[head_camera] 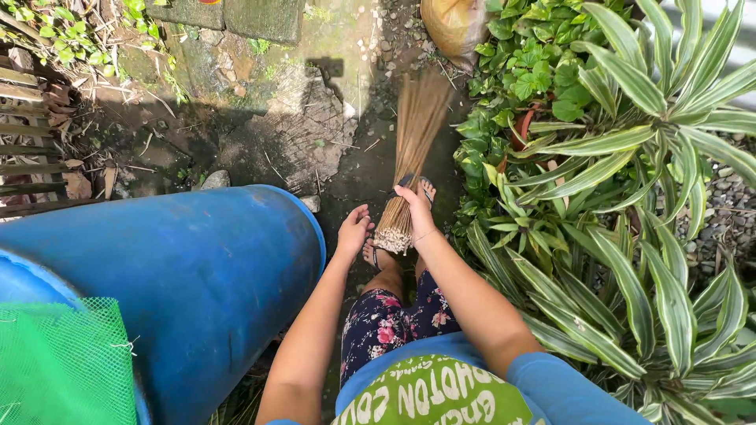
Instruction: The recorder uses a stick broom and a small metal dustpan to sweep and collect debris in a rustic outdoor area.
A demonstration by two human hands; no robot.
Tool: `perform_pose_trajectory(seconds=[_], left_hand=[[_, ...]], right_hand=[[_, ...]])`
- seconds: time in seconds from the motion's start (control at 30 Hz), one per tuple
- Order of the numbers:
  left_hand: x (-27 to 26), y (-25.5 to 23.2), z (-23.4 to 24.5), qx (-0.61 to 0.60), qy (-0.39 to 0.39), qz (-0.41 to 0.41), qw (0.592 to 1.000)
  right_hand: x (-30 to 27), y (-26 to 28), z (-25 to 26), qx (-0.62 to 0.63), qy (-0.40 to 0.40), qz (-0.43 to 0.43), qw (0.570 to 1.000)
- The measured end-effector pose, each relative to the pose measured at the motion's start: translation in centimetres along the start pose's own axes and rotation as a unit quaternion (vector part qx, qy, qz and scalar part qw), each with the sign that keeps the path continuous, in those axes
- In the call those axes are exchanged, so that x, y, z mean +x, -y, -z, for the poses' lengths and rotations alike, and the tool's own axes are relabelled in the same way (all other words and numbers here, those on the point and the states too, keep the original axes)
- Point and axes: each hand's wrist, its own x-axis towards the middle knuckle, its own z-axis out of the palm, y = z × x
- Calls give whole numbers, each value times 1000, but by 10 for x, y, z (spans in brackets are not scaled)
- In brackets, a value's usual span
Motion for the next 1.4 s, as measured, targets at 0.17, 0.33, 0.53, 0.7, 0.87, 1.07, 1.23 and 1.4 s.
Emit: perform_pose_trajectory(seconds=[0.17,0.33,0.53,0.7,0.87,1.07,1.23,1.4], left_hand=[[2,-34,-39,2,-4,16,1000],[13,-65,-70,-9,-7,25,1000],[32,-65,-78,-31,0,12,999],[28,-71,-76,-42,-35,27,998],[30,-64,-76,-53,-42,31,997],[24,-54,-72,-60,-57,46,995],[36,-38,-70,-61,-77,0,995],[15,-58,-76,-81,-68,54,993]], right_hand=[[32,32,13,64,-66,-64,994],[19,63,29,-59,-12,-109,992],[17,88,32,-112,25,-95,989],[74,92,13,-28,-66,-139,988],[63,78,20,-64,31,-129,989],[36,58,21,-114,21,-59,992],[65,70,0,34,-54,-92,994],[64,95,3,33,51,-190,980]])
